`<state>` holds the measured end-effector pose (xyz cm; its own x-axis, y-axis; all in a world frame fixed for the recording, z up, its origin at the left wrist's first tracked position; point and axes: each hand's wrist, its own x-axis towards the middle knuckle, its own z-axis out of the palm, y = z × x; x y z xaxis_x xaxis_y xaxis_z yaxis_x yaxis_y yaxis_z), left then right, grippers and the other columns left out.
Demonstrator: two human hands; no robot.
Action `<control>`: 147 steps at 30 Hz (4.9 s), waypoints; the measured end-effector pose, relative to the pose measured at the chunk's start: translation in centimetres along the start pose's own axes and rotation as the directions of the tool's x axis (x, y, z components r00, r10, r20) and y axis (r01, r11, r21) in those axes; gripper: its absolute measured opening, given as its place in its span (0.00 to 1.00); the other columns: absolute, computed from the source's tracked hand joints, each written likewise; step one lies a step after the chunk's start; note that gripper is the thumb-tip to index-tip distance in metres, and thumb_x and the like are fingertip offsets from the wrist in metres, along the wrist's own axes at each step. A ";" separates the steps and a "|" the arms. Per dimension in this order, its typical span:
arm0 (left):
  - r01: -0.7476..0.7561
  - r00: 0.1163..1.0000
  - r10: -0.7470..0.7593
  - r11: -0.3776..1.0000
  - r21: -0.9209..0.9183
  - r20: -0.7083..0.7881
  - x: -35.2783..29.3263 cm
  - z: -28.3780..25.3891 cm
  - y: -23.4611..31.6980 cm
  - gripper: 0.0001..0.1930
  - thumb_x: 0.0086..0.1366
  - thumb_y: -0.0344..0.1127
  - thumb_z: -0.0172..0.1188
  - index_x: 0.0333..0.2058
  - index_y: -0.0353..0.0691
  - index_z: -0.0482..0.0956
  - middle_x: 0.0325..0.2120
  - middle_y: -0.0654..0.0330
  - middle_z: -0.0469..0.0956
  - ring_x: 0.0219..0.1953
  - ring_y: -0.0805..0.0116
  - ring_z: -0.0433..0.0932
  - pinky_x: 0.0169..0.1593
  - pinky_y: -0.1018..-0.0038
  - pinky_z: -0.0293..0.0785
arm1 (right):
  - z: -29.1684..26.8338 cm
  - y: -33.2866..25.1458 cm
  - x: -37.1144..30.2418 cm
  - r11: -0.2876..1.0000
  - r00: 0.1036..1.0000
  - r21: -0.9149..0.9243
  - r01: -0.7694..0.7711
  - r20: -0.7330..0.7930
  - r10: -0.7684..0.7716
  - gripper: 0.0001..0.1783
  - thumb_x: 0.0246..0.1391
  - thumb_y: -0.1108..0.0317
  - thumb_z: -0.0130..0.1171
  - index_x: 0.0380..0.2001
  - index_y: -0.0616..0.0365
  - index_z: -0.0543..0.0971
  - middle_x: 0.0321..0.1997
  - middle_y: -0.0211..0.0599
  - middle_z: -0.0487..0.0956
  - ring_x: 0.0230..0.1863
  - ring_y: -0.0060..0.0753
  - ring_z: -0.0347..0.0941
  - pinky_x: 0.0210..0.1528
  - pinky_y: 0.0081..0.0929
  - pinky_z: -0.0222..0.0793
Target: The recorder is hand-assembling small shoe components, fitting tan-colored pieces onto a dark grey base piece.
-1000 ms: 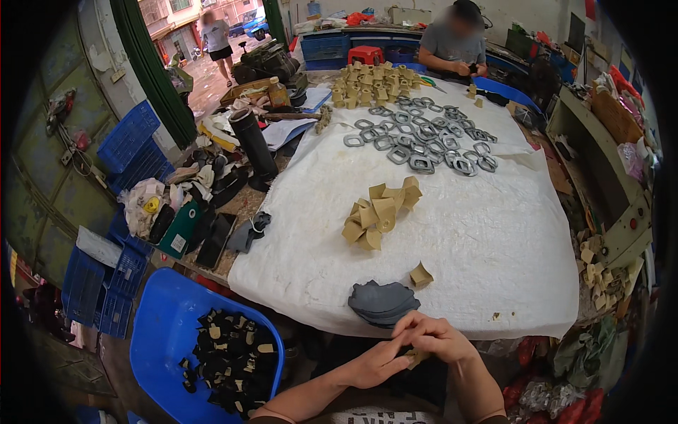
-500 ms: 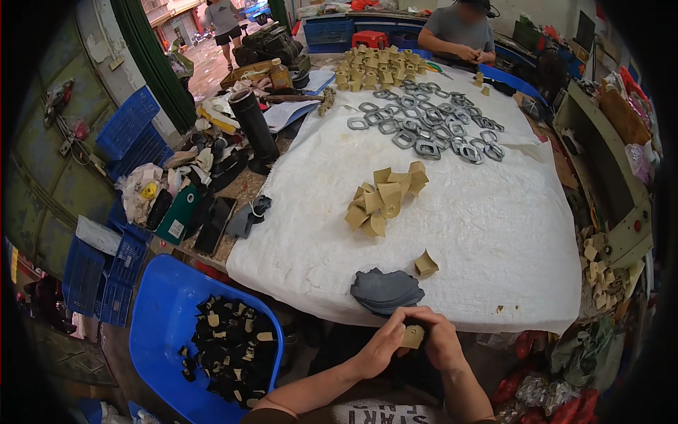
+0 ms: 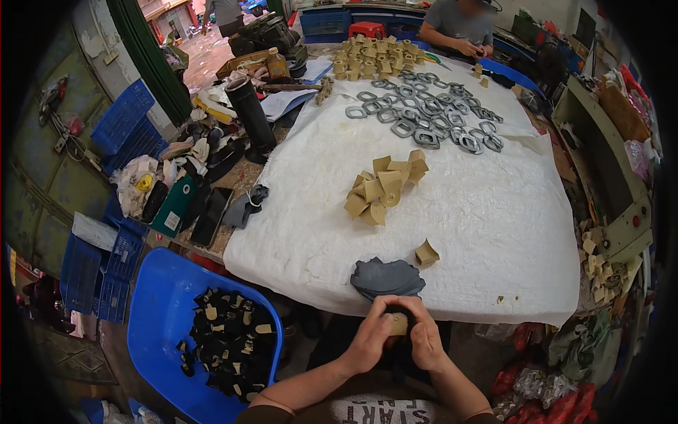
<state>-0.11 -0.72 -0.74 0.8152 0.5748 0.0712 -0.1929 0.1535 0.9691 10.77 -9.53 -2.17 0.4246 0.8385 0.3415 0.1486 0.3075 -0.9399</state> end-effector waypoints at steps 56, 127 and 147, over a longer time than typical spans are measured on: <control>-0.241 0.904 0.395 0.150 0.959 0.166 0.4 -4.4 -3.7 0.23 0.44 0.27 0.62 0.44 0.41 0.77 0.53 0.53 0.65 0.59 0.53 0.59 0.58 0.60 0.52 | -0.5 3.0 7.2 0.516 0.980 -0.839 0.173 0.201 -0.001 0.05 0.44 0.72 0.59 0.27 0.58 0.74 0.36 0.37 0.70 0.41 0.42 0.64 0.43 0.35 0.59; -0.246 0.919 0.375 0.309 0.919 0.119 0.6 -4.8 -3.5 0.31 0.41 0.23 0.63 0.50 0.44 0.72 0.50 0.49 0.62 0.55 0.48 0.63 0.57 0.58 0.56 | -1.6 2.3 5.9 0.626 0.984 -0.779 0.038 0.140 0.113 0.03 0.50 0.70 0.57 0.28 0.56 0.75 0.42 0.35 0.70 0.47 0.42 0.61 0.49 0.36 0.54; -0.236 0.930 0.343 0.281 0.930 0.133 0.5 -4.6 -3.3 0.30 0.41 0.23 0.62 0.49 0.39 0.73 0.50 0.47 0.62 0.55 0.48 0.61 0.58 0.59 0.55 | -0.2 2.1 6.7 0.373 0.972 -0.899 0.229 0.232 -0.037 0.06 0.37 0.71 0.56 0.23 0.58 0.73 0.31 0.40 0.70 0.38 0.40 0.65 0.42 0.35 0.60</control>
<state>-1.53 2.75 -4.98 0.7643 0.4806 0.4299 0.2611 -0.8403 0.4752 14.08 -3.39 -1.85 0.2000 0.9079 0.3684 0.9556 -0.0977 -0.2780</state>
